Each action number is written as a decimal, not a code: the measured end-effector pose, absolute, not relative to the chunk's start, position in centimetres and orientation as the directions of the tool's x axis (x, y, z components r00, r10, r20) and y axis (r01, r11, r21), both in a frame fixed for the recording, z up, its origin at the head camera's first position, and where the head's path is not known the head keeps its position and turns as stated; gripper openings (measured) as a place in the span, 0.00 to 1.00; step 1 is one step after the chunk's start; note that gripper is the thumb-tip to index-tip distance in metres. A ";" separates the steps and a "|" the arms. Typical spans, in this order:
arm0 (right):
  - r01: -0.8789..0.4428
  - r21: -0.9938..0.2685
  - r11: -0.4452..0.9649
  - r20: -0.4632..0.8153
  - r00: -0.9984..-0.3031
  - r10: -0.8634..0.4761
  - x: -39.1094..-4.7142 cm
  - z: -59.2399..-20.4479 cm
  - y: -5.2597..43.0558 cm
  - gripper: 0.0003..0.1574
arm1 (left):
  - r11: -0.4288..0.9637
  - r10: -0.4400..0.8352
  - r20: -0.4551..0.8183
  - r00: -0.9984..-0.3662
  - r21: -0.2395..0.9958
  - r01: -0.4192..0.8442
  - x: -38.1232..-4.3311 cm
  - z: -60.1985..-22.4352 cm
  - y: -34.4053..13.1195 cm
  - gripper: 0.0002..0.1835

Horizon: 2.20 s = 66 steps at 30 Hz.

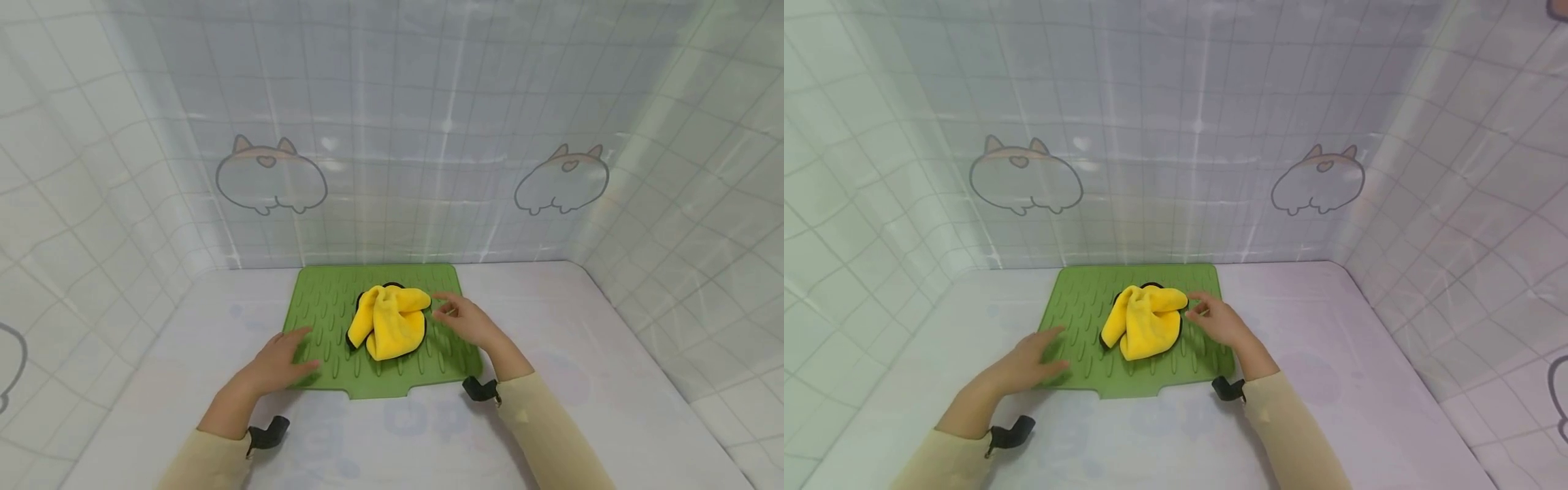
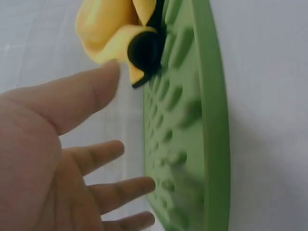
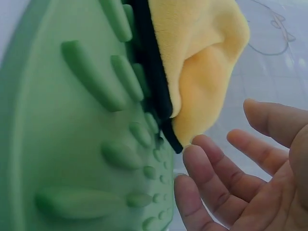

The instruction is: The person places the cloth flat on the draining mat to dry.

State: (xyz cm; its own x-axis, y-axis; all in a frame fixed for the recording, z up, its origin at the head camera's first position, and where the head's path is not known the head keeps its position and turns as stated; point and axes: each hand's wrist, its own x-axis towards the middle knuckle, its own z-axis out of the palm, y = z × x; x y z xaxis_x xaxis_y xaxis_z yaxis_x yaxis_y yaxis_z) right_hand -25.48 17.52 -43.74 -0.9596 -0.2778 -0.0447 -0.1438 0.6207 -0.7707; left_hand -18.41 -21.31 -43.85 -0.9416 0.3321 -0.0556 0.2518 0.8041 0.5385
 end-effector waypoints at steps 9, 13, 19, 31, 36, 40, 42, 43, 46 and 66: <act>-0.119 -0.766 0.632 -0.115 -0.942 -0.316 -25.4 -44.9 17.2 0.28 | 0.735 0.345 -0.064 -0.936 0.639 0.227 -19.3 -44.3 -18.8 0.37; -0.108 -0.782 0.614 -0.128 -0.936 -0.328 -25.4 -45.0 17.1 0.26 | 0.724 0.335 -0.062 -0.940 0.656 0.214 -19.7 -44.7 -17.9 0.34; -0.093 -0.815 0.572 -0.151 -0.919 -0.364 -25.8 -45.2 16.7 0.23 | 0.679 0.311 -0.087 -0.946 0.718 0.157 -20.0 -45.1 -17.0 0.30; -0.100 -0.850 0.517 -0.132 -0.910 -0.393 -26.2 -45.5 16.1 0.14 | 0.617 0.280 -0.054 -0.958 0.775 0.136 -20.9 -45.8 -16.1 0.21; -0.079 -0.885 0.459 -0.111 -0.921 -0.372 -26.0 -45.4 15.6 0.13 | 0.524 0.251 -0.022 -0.968 0.843 0.116 -21.4 -46.1 -15.3 0.17; -0.052 -0.896 0.442 -0.101 -0.943 -0.316 -26.1 -45.4 15.3 0.13 | 0.497 0.171 0.006 -0.985 0.863 0.091 -21.6 -46.0 -14.3 0.16; -0.035 -0.894 0.447 -0.099 -0.957 -0.271 -26.1 -45.3 15.1 0.12 | 0.471 0.124 0.014 -0.992 0.879 0.072 -21.7 -46.0 -14.0 0.16; -0.029 -0.895 0.445 -0.093 -0.964 -0.249 -26.1 -45.2 15.1 0.12 | 0.458 0.101 0.026 -0.995 0.886 0.070 -21.8 -45.9 -14.0 0.15; -0.043 -0.909 0.415 -0.046 -0.978 -0.202 -26.1 -44.8 15.1 0.11 | 0.391 0.044 0.052 -0.998 0.918 0.065 -21.9 -45.7 -14.3 0.15; -0.174 -0.942 0.286 0.192 -0.981 0.035 -27.5 -41.8 17.9 0.16 | 0.488 -0.073 0.241 -0.968 0.855 0.176 -22.0 -43.6 -19.7 0.19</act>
